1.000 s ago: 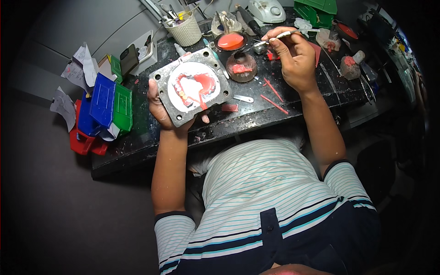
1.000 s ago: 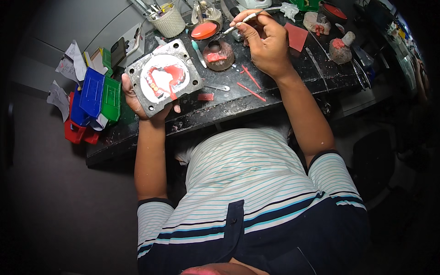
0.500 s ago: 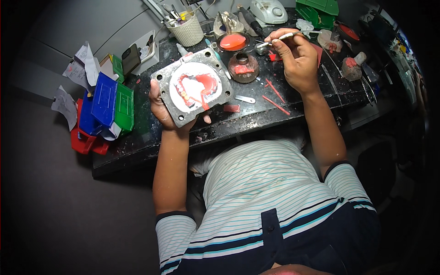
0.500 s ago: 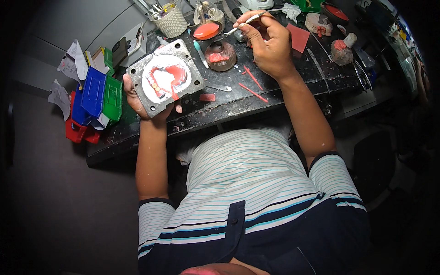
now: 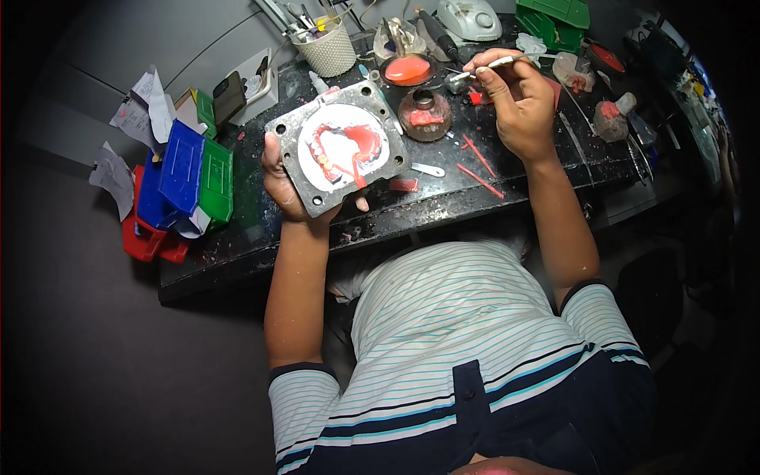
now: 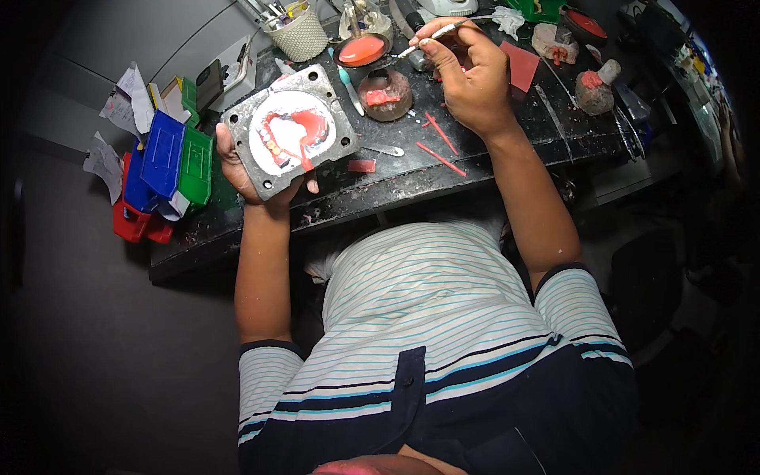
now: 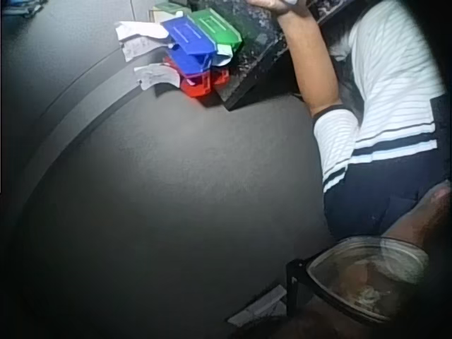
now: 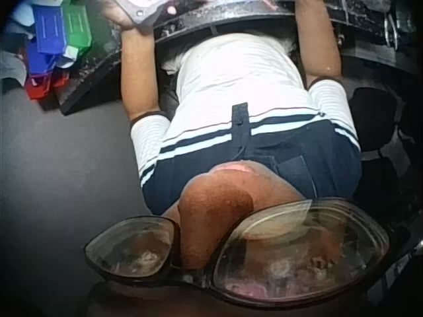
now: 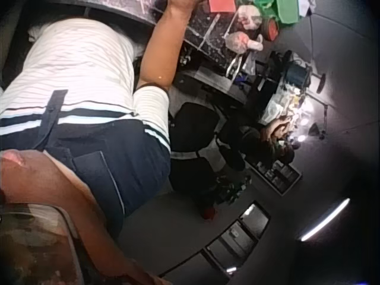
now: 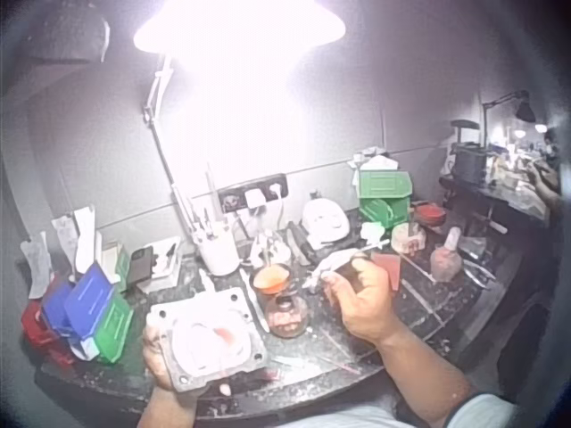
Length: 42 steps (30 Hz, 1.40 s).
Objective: The person shapes a pink wax-like material on a dental cast using a metal spatula and their fingers. They repeatedly apply, smooth, and trim the material on the cast held in the left hand while using tools from the workbench.
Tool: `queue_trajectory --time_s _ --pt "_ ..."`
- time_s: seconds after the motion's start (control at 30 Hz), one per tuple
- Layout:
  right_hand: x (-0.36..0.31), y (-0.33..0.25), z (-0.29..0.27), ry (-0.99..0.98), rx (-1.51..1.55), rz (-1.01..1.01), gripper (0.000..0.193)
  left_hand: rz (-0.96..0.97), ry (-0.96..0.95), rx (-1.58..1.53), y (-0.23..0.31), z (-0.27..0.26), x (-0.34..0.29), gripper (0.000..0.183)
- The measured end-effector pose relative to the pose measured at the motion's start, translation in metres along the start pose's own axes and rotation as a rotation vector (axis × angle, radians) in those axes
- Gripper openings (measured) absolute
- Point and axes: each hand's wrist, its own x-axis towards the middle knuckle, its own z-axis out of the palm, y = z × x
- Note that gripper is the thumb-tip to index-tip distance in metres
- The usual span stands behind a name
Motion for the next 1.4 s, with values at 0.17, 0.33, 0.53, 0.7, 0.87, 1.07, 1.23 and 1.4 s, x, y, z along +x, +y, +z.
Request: queue_trajectory --time_s 0.17,0.33,0.53,0.7,0.87,1.07,1.23,1.4 --pt "0.0 -0.001 0.001 -0.006 -0.006 -0.004 0.01 -0.14 -0.208 0.056 0.008 -0.008 0.004 0.101" --pt "0.001 -0.001 0.002 0.012 0.0 -0.005 0.01 0.116 0.202 -0.078 -0.004 0.009 0.001 0.102" --pt "0.003 -0.008 0.001 -0.027 0.094 -0.067 0.01 -0.03 -0.082 0.165 0.014 -0.012 -0.003 0.1" --pt "0.014 -0.004 -0.003 -0.002 -0.061 -0.148 0.009 -0.062 -0.113 0.146 0.014 -0.013 -0.001 0.099" --pt "0.016 -0.003 0.002 -0.043 -0.076 -0.075 0.01 -0.104 -0.146 0.125 0.014 -0.012 -0.001 0.096" --pt "0.013 -0.03 0.011 -0.113 0.181 -0.052 0.01 -0.148 -0.234 0.099 0.012 -0.018 0.002 0.097" --pt "-0.001 -0.051 0.056 -0.276 0.351 -0.066 0.012 -0.221 -0.215 0.021 0.009 -0.011 -0.001 0.099" --pt "-0.007 -0.048 0.075 -0.349 0.359 -0.007 0.012 -0.212 -0.208 0.008 0.01 -0.013 -0.002 0.101"
